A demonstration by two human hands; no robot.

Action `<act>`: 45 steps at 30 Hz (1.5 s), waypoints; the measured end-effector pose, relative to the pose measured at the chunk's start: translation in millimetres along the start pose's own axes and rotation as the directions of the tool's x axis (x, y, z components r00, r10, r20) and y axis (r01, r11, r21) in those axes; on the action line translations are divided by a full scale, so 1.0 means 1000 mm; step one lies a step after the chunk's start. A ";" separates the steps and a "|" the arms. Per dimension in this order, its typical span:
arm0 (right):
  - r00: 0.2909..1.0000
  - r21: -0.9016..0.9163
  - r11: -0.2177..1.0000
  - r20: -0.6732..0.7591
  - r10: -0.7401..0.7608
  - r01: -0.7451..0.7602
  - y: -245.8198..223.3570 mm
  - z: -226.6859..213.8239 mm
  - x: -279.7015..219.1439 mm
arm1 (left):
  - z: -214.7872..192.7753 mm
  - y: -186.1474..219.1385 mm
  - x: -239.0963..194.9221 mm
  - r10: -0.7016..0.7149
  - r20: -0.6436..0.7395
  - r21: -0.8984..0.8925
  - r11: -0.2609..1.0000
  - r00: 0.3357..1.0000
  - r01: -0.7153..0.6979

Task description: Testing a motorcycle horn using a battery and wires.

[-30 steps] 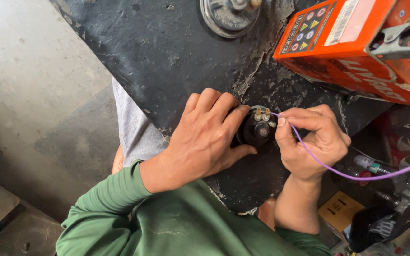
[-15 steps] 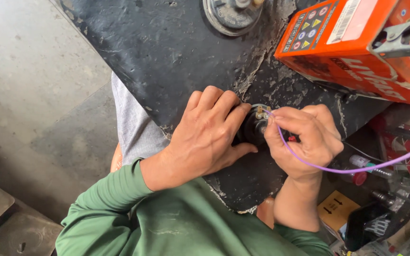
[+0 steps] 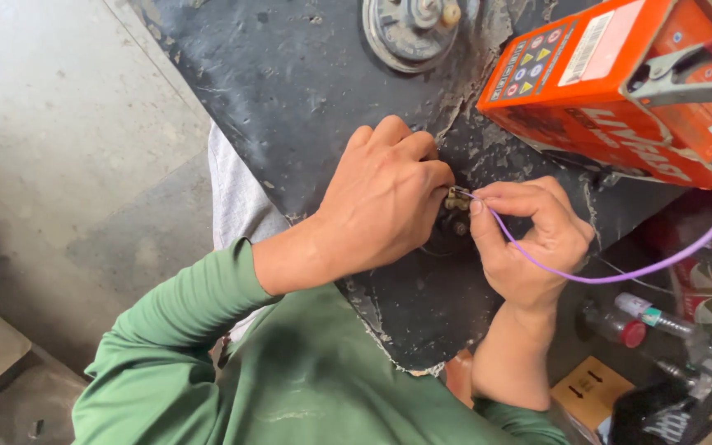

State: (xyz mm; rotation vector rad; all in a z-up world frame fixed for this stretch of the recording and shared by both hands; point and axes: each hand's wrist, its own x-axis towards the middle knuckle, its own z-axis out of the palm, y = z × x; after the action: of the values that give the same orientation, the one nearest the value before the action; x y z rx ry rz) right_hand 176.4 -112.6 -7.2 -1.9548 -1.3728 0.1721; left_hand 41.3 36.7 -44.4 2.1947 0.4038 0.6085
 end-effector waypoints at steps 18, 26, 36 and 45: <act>0.977 -0.110 0.971 0.006 -0.213 0.212 -0.004 0.008 -0.005 | 0.013 0.028 -0.013 -0.009 -0.096 0.308 0.950 0.995 0.038; 0.961 -0.100 0.957 0.064 -0.269 0.274 -0.004 0.010 -0.002 | 0.006 0.038 -0.019 -0.026 -0.051 0.622 0.782 0.998 0.052; 0.943 -0.103 0.938 0.033 -0.330 0.332 -0.001 0.007 -0.003 | -0.018 -0.018 0.021 0.307 0.216 0.094 0.938 0.927 -0.333; 0.921 -0.230 0.893 0.058 -0.384 0.387 -0.018 0.009 -0.008 | -0.022 -0.026 0.082 -0.113 0.578 0.044 0.993 0.808 0.108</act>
State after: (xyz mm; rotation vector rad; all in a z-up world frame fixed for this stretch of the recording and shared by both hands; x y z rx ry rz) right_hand 154.5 -112.4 -4.7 -1.8198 -1.8282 -0.1788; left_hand 95.1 105.1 -28.4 2.2128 0.2013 -0.1470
